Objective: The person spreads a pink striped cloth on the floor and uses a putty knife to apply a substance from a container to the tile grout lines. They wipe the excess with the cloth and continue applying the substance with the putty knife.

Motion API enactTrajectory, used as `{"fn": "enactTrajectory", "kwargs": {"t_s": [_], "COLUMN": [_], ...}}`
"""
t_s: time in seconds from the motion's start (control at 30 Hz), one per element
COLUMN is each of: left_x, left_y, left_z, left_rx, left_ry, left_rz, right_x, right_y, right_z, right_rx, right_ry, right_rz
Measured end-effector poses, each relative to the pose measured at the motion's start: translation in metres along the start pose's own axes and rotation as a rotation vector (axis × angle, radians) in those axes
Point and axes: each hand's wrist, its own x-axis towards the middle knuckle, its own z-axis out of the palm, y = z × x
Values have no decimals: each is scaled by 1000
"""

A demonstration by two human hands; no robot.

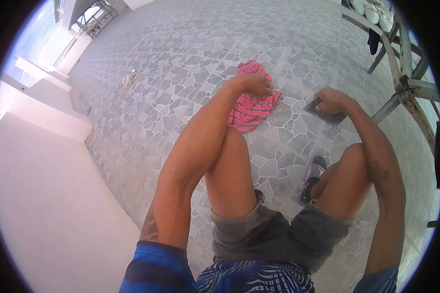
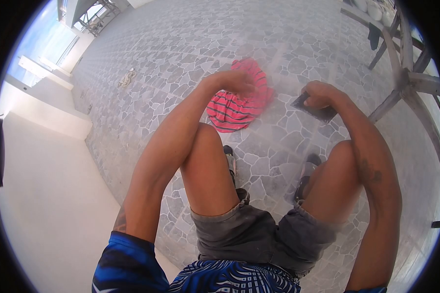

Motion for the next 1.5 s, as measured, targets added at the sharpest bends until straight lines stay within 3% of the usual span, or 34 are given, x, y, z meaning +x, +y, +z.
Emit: {"fn": "enactTrajectory", "kwargs": {"t_s": [1.5], "left_x": [-6], "left_y": [3], "left_z": [0], "left_rx": [-34], "left_ry": [1], "left_rz": [2], "right_x": [1], "right_y": [2], "right_z": [1], "right_rx": [0], "right_ry": [7], "right_rz": [-18]}}
